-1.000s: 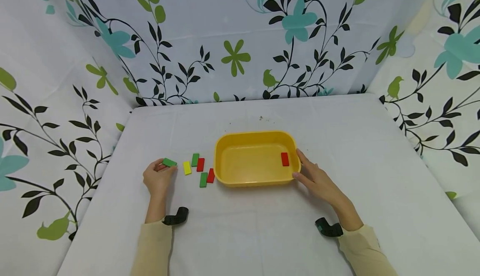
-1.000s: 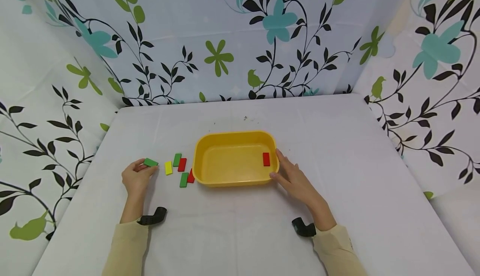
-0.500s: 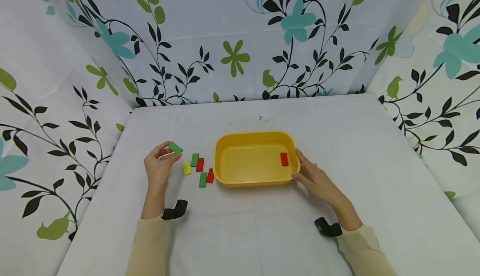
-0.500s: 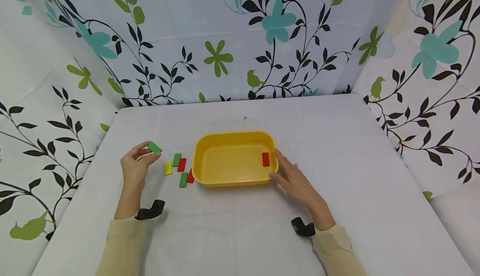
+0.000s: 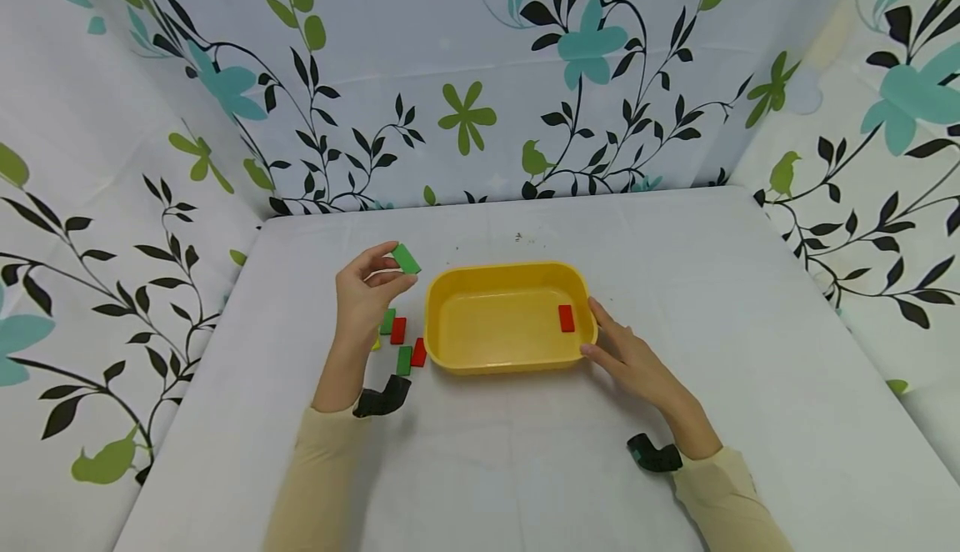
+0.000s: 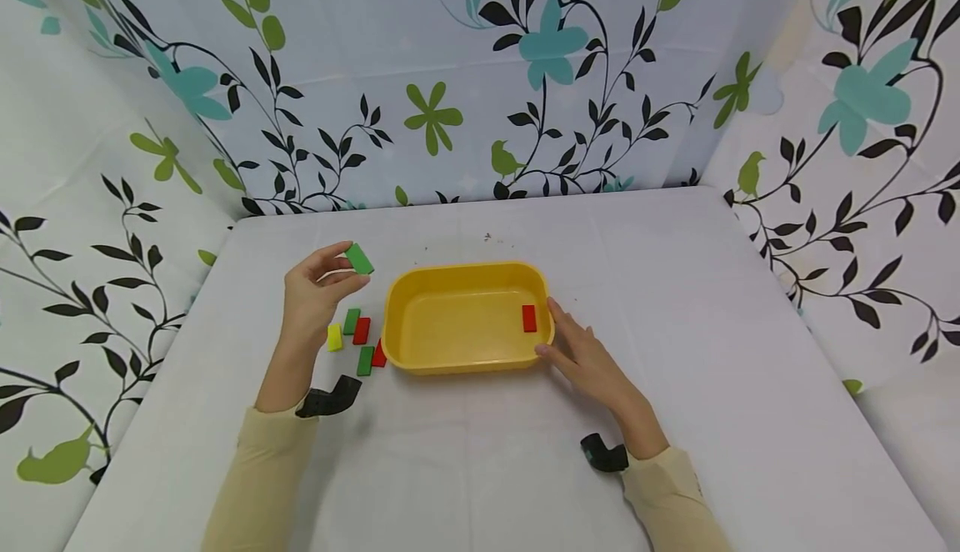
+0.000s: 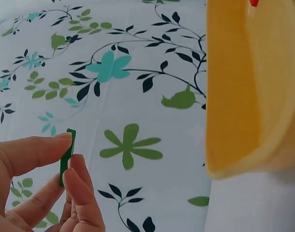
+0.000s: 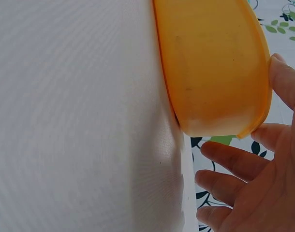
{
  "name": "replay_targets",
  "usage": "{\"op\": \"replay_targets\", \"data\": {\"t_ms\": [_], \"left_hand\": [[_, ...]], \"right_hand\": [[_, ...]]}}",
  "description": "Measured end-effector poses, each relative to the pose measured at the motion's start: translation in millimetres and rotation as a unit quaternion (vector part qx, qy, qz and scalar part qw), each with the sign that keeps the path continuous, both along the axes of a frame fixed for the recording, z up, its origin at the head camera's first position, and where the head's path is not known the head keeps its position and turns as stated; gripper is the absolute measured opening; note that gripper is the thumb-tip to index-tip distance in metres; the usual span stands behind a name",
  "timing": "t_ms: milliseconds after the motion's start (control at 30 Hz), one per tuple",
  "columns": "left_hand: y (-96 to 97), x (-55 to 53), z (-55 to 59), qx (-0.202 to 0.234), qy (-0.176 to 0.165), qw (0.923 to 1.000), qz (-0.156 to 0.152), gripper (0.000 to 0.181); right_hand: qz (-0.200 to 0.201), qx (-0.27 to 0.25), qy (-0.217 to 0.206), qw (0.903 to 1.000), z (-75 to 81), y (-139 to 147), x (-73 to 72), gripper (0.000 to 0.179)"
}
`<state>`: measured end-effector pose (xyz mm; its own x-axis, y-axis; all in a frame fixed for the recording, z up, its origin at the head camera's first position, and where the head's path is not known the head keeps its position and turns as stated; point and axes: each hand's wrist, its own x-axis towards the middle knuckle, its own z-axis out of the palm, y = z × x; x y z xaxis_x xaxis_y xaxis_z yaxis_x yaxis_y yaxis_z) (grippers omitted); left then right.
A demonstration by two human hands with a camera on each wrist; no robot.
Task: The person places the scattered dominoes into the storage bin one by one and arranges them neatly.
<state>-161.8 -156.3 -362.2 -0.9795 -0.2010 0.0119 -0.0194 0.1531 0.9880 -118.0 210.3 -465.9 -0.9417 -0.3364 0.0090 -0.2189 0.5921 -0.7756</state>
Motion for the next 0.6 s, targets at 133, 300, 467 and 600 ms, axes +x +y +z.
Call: {"op": "replay_targets", "data": {"t_ms": [133,300,467,600], "left_hand": [[21.5,-3.3,3.2,-0.003,0.002,0.9992,-0.039,0.050],[48.8,-7.5,-1.8,-0.004,-0.013,0.9963,-0.085,0.050],[76.2,-14.9,-13.8,-0.032,-0.055,0.9908,-0.120,0.048],[96.7,-19.5,-22.6,-0.064,-0.087,0.9847,-0.137,0.047]], "right_hand": [[0.000,0.000,-0.001,1.0000,-0.1,0.2,0.3,0.075],[0.000,0.002,0.001,1.0000,0.8,0.7,0.6,0.075],[0.000,0.001,0.002,1.0000,0.4,0.9,0.0,0.075],[-0.001,0.002,0.000,1.0000,-0.6,1.2,0.0,0.076]]}}
